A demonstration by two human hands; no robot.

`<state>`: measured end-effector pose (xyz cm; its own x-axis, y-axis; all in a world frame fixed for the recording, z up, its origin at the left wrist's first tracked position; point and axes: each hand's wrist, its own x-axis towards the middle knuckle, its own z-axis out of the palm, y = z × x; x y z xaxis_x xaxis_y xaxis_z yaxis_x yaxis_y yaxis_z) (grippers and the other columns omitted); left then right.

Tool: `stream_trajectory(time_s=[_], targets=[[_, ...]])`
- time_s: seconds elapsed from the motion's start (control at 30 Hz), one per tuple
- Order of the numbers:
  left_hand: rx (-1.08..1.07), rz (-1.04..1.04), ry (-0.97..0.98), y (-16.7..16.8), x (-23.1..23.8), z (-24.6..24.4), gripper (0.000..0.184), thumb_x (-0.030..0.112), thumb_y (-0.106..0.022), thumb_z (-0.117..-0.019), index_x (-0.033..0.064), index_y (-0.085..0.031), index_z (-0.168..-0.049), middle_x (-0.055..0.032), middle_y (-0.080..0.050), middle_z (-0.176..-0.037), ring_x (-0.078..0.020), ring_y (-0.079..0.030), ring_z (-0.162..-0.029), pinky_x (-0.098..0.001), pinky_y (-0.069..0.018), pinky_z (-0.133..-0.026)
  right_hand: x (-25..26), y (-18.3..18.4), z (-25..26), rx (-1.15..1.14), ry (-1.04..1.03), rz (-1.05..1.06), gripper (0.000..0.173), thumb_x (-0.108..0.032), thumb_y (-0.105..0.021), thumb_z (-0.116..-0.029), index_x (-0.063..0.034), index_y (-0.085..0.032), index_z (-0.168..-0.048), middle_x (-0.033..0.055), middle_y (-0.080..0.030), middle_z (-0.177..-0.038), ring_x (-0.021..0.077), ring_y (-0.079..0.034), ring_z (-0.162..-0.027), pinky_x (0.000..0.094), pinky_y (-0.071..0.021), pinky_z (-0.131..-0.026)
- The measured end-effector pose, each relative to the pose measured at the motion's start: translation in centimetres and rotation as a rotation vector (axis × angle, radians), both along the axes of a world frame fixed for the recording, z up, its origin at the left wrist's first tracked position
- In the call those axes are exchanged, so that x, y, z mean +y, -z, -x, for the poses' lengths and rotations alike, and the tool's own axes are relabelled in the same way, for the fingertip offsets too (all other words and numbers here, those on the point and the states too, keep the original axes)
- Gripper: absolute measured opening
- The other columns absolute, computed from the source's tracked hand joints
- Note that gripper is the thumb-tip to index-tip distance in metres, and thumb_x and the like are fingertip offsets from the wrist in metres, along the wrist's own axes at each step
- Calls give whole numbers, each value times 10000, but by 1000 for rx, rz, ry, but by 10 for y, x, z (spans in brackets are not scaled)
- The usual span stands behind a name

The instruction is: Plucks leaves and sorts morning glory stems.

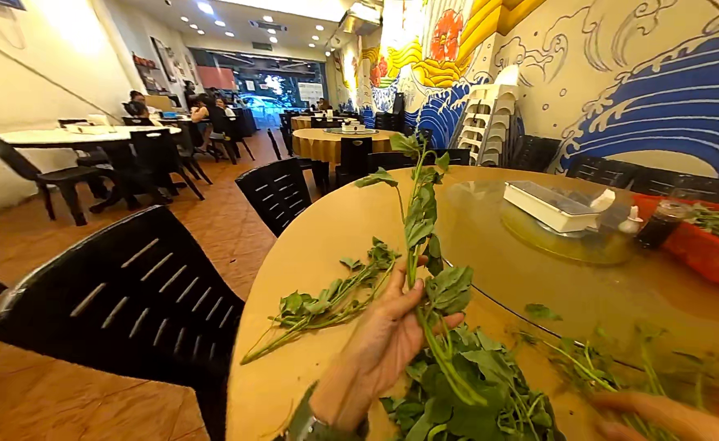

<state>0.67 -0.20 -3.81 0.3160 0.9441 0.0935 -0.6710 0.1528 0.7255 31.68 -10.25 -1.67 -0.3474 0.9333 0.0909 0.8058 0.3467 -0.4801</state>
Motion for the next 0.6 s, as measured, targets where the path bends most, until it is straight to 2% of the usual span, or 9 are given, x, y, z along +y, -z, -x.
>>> stream_trajectory(time_s=[0.07, 0.13, 0.2, 0.27, 0.33, 0.43, 0.47, 0.53, 0.6], targets=[[-74, 9, -16, 10, -4, -23, 431, 78, -320, -1099, 206, -315, -1510, -148, -589, -1298, -312, -669, -1128, -488, -581, -958, 16, -10, 34, 127, -25, -176, 326, -210, -585, -1042, 56, -676, -1207, 220, -725, -1107, 324, -724, -1003, 483, -576, -917], [-102, 16, -61, 21, -5, -37, 436, 53, -336, -1090, 179, -296, -1505, -152, -585, -1294, -303, -680, -1109, -475, -595, -936, 35, -8, 64, 199, -38, -258, 312, -251, -609, -1026, 21, -697, -1151, 156, -737, -1031, 229, -729, -906, 385, -603, -825], [-101, -16, -92, 32, -5, -39, 428, 56, -353, -1086, 164, -269, -1492, -132, -587, -1286, -266, -689, -1095, -432, -605, -924, 52, -3, 85, 223, -27, -125, 356, -343, -645, -997, -22, -693, -1142, 108, -723, -1008, 192, -711, -861, 361, -596, -765], [-112, -37, -138, 39, -4, -34, 458, 49, -361, -1076, 151, -225, -1501, -127, -564, -1310, -255, -681, -1110, -423, -601, -931, 63, 4, 99, 243, -22, 92, 424, -388, -678, -970, -19, -661, -1177, 117, -705, -1012, 221, -695, -857, 407, -576, -769], [-151, -37, -175, 45, -1, -27, 469, 25, -378, -1064, 134, -217, -1491, -137, -558, -1324, -280, -681, -1125, -455, -594, -951, 71, 17, 108, 317, -33, 202, 397, -329, -680, -977, 7, -653, -1187, 127, -706, -1001, 215, -680, -829, 400, -557, -761], [-225, -55, -149, 50, 2, -22, 426, -14, -402, -1039, 122, -282, -1425, -122, -602, -1261, -285, -701, -1084, -481, -592, -952, 77, 43, 112, 571, -55, 201, 212, -172, -664, -969, -16, -692, -1110, 38, -690, -934, 68, -621, -754, 241, -520, -694], [-230, -64, -130, 52, 4, -21, 412, -21, -419, -1034, 122, -305, -1403, -120, -622, -1239, -285, -709, -1068, -484, -596, -945, 78, 48, 112, 651, -55, 196, 175, -129, -665, -958, -15, -696, -1088, 23, -686, -926, 44, -612, -750, 215, -513, -686], [-130, -74, -130, 53, 4, -20, 422, -5, -457, -1023, 132, -322, -1399, -90, -652, -1197, -234, -724, -1006, -423, -619, -880, 80, 51, 110, 740, -30, 206, 144, -79, -662, -946, -17, -683, -1074, 14, -688, -943, 38, -631, -775, 209, -531, -703], [52, -72, -157, 52, 3, -19, 448, 6, -481, -1014, 105, -336, -1426, -70, -632, -1229, -200, -717, -986, -383, -629, -824, 81, 49, 108, 773, 1, 202, 123, -64, -662, -942, -22, -654, -1057, -3, -653, -889, 37, -610, -748, 203, -514, -680]])
